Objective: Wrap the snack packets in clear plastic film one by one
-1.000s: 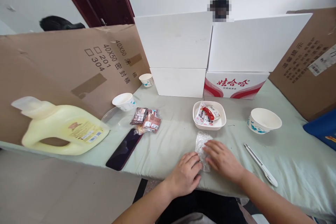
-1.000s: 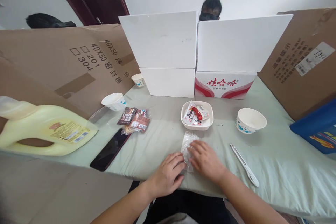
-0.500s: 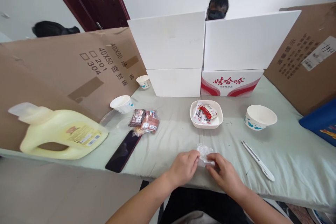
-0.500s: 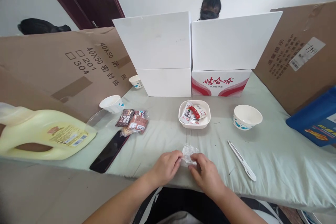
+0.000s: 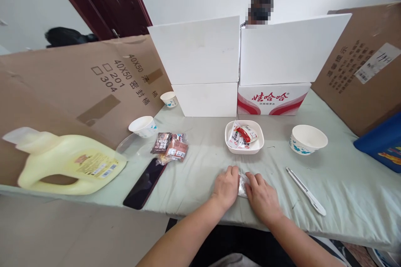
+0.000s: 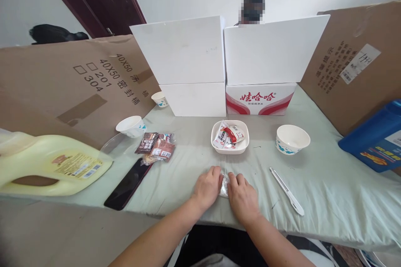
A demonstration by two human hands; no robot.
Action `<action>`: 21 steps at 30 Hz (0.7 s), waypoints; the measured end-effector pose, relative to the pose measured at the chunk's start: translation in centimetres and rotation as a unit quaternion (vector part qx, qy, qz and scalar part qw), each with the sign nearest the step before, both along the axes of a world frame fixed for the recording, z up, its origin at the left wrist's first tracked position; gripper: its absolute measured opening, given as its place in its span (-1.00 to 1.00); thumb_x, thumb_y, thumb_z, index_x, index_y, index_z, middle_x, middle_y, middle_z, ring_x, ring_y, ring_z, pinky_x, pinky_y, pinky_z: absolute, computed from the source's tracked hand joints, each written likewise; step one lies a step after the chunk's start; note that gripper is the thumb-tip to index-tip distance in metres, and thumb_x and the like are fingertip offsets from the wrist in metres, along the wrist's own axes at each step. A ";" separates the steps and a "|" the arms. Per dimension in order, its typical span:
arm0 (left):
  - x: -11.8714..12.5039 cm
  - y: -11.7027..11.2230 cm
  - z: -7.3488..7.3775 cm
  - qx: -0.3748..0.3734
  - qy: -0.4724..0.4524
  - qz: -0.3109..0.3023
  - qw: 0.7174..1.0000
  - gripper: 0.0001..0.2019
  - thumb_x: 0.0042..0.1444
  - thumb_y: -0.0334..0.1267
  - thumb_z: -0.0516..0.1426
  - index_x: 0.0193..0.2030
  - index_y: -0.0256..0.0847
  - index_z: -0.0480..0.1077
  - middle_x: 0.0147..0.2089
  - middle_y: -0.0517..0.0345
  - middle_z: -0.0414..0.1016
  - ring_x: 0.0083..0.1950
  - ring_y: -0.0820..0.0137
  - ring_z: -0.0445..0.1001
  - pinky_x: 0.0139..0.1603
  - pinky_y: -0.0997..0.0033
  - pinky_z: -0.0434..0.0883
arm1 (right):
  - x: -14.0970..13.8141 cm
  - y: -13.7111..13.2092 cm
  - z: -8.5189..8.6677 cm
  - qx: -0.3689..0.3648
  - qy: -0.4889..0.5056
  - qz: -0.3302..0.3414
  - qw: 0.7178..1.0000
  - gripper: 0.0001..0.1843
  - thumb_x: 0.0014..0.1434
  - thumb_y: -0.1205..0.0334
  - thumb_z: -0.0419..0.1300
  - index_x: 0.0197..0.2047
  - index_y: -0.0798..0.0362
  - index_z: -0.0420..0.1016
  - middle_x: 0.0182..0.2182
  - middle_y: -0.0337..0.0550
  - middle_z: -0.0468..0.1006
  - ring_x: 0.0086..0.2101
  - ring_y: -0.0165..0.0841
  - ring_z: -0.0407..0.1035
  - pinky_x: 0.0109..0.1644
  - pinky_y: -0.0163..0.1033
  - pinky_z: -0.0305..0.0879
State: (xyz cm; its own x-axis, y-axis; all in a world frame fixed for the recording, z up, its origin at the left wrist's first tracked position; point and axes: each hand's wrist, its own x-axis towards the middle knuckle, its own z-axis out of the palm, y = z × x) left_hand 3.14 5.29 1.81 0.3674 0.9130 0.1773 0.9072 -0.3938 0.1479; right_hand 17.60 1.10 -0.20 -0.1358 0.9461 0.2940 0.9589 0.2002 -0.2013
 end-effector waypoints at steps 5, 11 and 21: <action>-0.8 0.1 -0.9 0.081 0.001 -0.158 0.984 -0.84 0.25 -0.44 0.01 -0.26 -0.23 0.40 -0.22 0.03 0.47 -0.13 0.21 0.42 -0.14 0.21 0.42 | 0.2 -0.1 0.4 0.061 -0.038 0.030 0.997 -0.76 0.29 0.31 0.02 -0.08 -0.04 0.48 0.01 -0.03 0.41 -0.16 -0.23 0.30 -0.12 -0.16 0.20; -3.0 -0.2 -1.2 0.065 -0.086 -0.160 0.981 -0.78 0.23 -0.40 0.05 -0.02 -0.18 0.40 0.04 0.02 0.45 0.10 0.15 0.33 0.05 0.08 0.38 | 1.6 -0.3 0.4 0.033 -0.031 0.003 0.999 -0.71 0.26 0.13 0.11 0.03 -0.12 0.47 -0.06 -0.06 0.44 -0.15 -0.17 0.29 -0.13 -0.10 0.20; -4.0 -0.4 -1.1 0.014 -0.155 -0.157 0.975 -0.66 0.12 -0.41 0.07 0.06 -0.19 0.35 0.10 -0.03 0.41 0.16 0.11 0.31 0.16 -0.03 0.33 | -0.5 -1.0 1.0 0.032 0.032 0.196 0.980 -0.72 0.25 0.42 0.02 -0.04 0.00 0.43 -0.05 -0.11 0.48 0.00 -0.25 0.29 0.05 -0.14 0.22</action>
